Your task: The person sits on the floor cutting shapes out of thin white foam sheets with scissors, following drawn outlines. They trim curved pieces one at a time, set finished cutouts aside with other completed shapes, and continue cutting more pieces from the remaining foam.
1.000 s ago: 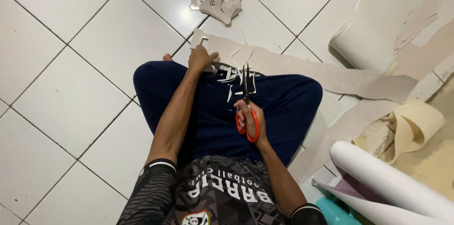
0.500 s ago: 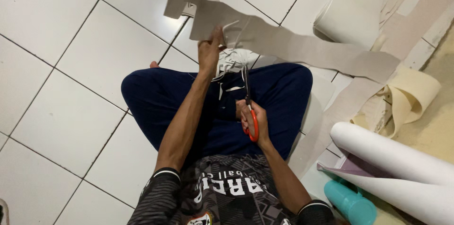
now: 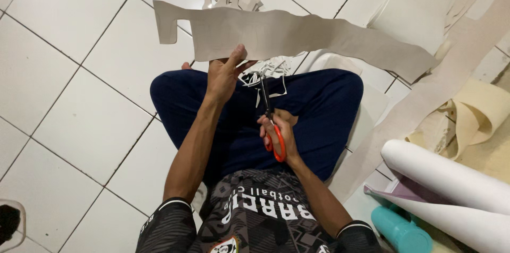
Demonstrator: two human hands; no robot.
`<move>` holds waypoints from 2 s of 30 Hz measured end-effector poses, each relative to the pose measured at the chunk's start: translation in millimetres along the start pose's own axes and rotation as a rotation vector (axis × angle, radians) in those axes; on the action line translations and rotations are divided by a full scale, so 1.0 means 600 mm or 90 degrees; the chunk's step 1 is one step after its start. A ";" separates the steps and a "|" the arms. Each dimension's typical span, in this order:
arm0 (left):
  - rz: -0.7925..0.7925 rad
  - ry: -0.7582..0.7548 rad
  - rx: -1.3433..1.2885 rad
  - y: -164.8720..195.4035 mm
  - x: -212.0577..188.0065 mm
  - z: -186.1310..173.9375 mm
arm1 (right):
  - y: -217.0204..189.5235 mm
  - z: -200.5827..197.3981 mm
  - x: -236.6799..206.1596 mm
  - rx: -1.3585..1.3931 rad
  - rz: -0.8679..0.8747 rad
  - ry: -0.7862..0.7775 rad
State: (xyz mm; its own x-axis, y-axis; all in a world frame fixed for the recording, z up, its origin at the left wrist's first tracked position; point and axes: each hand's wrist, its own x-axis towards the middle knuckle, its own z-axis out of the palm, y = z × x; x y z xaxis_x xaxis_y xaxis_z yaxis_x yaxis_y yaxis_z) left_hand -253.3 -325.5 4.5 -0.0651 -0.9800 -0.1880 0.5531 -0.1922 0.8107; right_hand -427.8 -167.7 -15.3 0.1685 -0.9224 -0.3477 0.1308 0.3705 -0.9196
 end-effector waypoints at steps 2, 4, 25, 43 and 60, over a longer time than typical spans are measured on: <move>-0.005 0.014 -0.026 -0.008 -0.015 -0.001 | -0.002 0.003 0.001 -0.009 -0.049 -0.008; -0.015 0.034 -0.047 -0.014 -0.025 0.003 | -0.009 0.004 0.013 -0.012 -0.082 -0.011; -0.099 0.063 -0.090 -0.018 -0.107 0.057 | -0.040 0.002 0.036 0.068 -0.079 0.041; -0.141 -0.150 0.370 0.134 -0.110 -0.012 | -0.076 -0.005 0.033 -0.068 -0.130 -0.108; -0.137 -0.172 0.425 0.113 -0.096 -0.024 | -0.106 -0.011 0.011 -0.139 -0.036 -0.020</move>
State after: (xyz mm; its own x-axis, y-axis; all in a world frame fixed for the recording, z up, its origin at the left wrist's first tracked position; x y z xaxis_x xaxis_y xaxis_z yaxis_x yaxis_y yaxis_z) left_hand -200.3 -281.6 62.4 -0.3638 -0.8792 -0.3078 -0.1103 -0.2874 0.9514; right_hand -441.4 -197.8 39.8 0.1984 -0.9359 -0.2911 -0.0737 0.2819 -0.9566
